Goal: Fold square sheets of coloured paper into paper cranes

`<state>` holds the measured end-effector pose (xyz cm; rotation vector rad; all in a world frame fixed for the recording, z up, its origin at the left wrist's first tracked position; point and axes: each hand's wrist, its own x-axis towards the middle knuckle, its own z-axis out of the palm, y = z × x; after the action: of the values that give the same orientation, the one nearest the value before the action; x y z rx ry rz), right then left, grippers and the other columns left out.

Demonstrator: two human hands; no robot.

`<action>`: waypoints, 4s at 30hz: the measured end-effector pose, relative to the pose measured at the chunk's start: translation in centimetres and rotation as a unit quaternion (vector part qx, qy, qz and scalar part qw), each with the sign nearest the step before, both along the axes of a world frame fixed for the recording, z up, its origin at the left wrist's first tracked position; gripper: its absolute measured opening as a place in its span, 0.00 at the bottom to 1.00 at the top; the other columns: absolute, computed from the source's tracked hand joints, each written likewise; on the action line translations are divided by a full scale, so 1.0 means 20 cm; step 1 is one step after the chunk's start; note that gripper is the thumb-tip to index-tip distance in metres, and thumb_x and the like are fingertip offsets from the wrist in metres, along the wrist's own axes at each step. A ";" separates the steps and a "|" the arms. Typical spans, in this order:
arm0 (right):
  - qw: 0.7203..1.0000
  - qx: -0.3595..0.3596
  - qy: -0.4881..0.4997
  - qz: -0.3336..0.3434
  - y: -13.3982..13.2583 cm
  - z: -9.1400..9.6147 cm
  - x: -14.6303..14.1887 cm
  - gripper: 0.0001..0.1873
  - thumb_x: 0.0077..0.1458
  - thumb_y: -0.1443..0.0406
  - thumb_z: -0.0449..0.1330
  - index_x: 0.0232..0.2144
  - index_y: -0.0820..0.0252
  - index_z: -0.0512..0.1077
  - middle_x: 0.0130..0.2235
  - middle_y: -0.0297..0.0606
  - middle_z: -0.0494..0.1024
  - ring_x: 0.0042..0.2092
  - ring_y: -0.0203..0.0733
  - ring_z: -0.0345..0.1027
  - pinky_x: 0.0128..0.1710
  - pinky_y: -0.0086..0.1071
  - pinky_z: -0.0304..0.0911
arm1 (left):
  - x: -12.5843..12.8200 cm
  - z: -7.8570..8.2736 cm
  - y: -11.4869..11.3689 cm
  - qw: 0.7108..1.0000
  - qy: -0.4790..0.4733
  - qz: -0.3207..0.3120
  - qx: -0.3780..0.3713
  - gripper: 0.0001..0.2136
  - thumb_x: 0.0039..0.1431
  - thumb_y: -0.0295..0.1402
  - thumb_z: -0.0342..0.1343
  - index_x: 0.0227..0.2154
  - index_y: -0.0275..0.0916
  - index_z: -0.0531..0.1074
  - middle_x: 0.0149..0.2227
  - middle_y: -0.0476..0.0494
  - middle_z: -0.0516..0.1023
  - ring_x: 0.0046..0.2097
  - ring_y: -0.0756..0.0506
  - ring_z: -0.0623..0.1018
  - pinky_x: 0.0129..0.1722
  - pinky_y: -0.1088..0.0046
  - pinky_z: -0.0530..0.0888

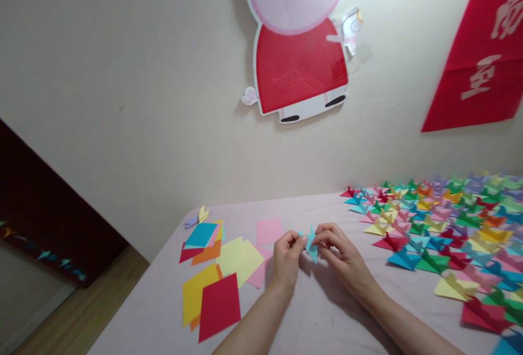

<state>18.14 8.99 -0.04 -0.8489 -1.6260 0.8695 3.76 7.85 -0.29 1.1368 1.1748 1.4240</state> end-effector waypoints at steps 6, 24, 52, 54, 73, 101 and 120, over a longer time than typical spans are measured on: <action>0.999 -0.046 0.020 0.009 0.01 -0.02 0.00 0.04 0.53 0.62 0.60 0.30 0.55 0.74 0.37 0.37 0.74 0.39 0.44 0.69 0.35 0.33 0.64 | 0.00 0.00 0.00 1.000 0.009 -0.015 0.001 0.18 0.52 0.48 0.59 0.21 0.39 0.65 0.23 0.52 0.62 0.28 0.50 0.61 0.30 0.74 0.60; 0.975 -0.171 0.140 -0.015 0.04 -0.03 0.00 0.23 0.39 0.49 0.72 0.25 0.58 0.70 0.25 0.30 0.71 0.27 0.37 0.64 0.27 0.30 0.60 | 0.01 -0.05 0.00 0.995 0.095 -0.029 0.027 0.11 0.53 0.40 0.58 0.26 0.38 0.69 0.25 0.51 0.68 0.29 0.49 0.65 0.31 0.74 0.62; 0.985 -0.147 0.087 -0.026 0.03 -0.03 -0.01 0.16 0.47 0.52 0.67 0.25 0.58 0.73 0.27 0.33 0.74 0.30 0.40 0.66 0.31 0.32 0.63 | 0.03 -0.05 0.00 0.997 0.039 0.028 0.067 0.06 0.53 0.35 0.62 0.29 0.37 0.74 0.30 0.47 0.77 0.34 0.46 0.74 0.36 0.72 0.69; 0.982 -0.153 0.103 -0.030 0.02 -0.02 -0.01 0.17 0.45 0.51 0.68 0.24 0.58 0.73 0.26 0.33 0.74 0.30 0.40 0.66 0.31 0.32 0.63 | 0.03 -0.05 0.00 0.996 0.037 0.029 0.070 0.06 0.53 0.34 0.62 0.29 0.38 0.74 0.30 0.47 0.77 0.34 0.46 0.74 0.36 0.72 0.68; 0.968 -0.194 0.156 -0.025 0.03 -0.01 -0.01 0.27 0.36 0.50 0.74 0.31 0.55 0.66 0.24 0.28 0.70 0.26 0.37 0.63 0.26 0.29 0.58 | 0.03 -0.05 -0.01 0.998 -0.002 0.028 0.048 0.16 0.51 0.32 0.62 0.40 0.41 0.62 0.28 0.54 0.72 0.33 0.49 0.73 0.37 0.74 0.67; 0.973 -0.204 0.106 0.013 0.02 0.01 0.02 0.22 0.40 0.46 0.71 0.21 0.58 0.75 0.24 0.33 0.74 0.30 0.41 0.65 0.32 0.34 0.62 | 0.03 -0.03 -0.02 0.967 0.234 -0.054 0.083 0.10 0.53 0.28 0.55 0.20 0.40 0.62 0.25 0.52 0.63 0.30 0.48 0.64 0.31 0.73 0.59; 0.973 -0.205 0.102 0.016 0.02 0.02 0.02 0.22 0.44 0.46 0.68 0.21 0.58 0.73 0.23 0.31 0.70 0.28 0.38 0.61 0.31 0.32 0.59 | 0.01 -0.04 -0.03 0.980 0.177 -0.083 0.047 0.09 0.49 0.32 0.58 0.19 0.40 0.64 0.23 0.54 0.63 0.27 0.50 0.62 0.28 0.73 0.58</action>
<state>18.49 9.47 0.28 -0.9791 -1.3033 1.2992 4.05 7.33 -1.00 1.5636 1.2293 1.1892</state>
